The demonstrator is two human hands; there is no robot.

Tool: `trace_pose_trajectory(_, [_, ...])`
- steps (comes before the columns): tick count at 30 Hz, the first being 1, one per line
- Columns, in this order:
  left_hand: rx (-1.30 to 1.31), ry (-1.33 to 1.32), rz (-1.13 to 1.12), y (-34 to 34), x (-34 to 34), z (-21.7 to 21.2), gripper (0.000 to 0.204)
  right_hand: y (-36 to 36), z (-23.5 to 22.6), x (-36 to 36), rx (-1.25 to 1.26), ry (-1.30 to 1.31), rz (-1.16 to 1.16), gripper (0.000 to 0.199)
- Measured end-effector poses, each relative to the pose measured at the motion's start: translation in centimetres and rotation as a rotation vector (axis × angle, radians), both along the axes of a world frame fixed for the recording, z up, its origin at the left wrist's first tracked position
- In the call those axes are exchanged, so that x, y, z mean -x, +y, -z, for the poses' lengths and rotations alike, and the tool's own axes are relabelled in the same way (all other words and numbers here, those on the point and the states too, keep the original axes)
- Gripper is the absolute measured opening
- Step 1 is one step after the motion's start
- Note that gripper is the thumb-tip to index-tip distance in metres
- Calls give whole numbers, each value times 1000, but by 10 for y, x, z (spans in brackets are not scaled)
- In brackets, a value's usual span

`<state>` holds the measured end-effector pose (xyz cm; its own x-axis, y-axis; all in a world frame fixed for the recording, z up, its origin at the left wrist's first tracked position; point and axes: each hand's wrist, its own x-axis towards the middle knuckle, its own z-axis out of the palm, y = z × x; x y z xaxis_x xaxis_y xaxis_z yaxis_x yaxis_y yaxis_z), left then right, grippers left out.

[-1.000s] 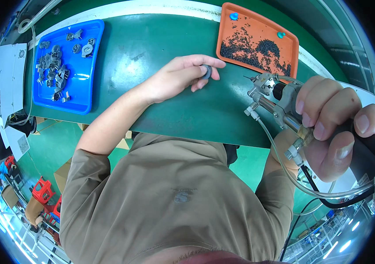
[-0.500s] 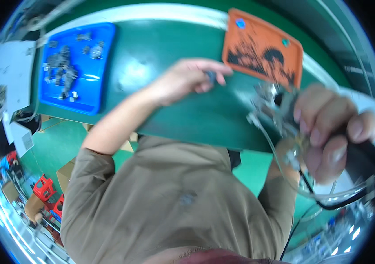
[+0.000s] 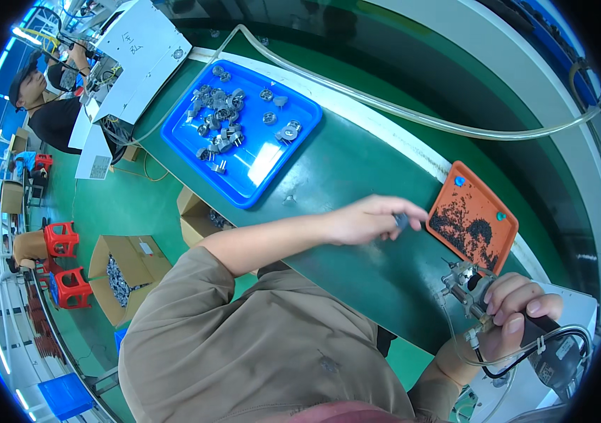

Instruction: The person assembles small plastic housings by inserting components and fastening them together with a pneumatic screwdriver.

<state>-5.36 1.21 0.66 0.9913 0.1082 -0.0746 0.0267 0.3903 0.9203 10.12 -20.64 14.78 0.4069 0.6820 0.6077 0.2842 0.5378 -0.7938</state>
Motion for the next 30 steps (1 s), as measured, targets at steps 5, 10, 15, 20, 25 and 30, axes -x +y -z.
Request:
trace_pose_trajectory(5, [-904,-54,-426,74,69,-43,55,0,-2,-4,15,-23,-9,34])
trace_pose_trajectory(10, [-1853,407,-686,138,141,-43,37,2,-2,-5,13,-48,-15,37])
trace_pose_trajectory(15, [-1823,264,-640,182,134,-42,34,5,0,-17,52,-23,-179,44])
trace_pose_trajectory(20, [-1576,571,-687,323,64,-34,51,6,-7,-19,106,-68,-315,44])
trace_pose_trajectory(25, [-1636,811,-727,411,30,5,42,-15,-18,-6,103,31,-119,41])
trace_pose_trajectory(30, [-1733,820,-704,412,9,16,37,-29,-18,-8,-16,22,3,40])
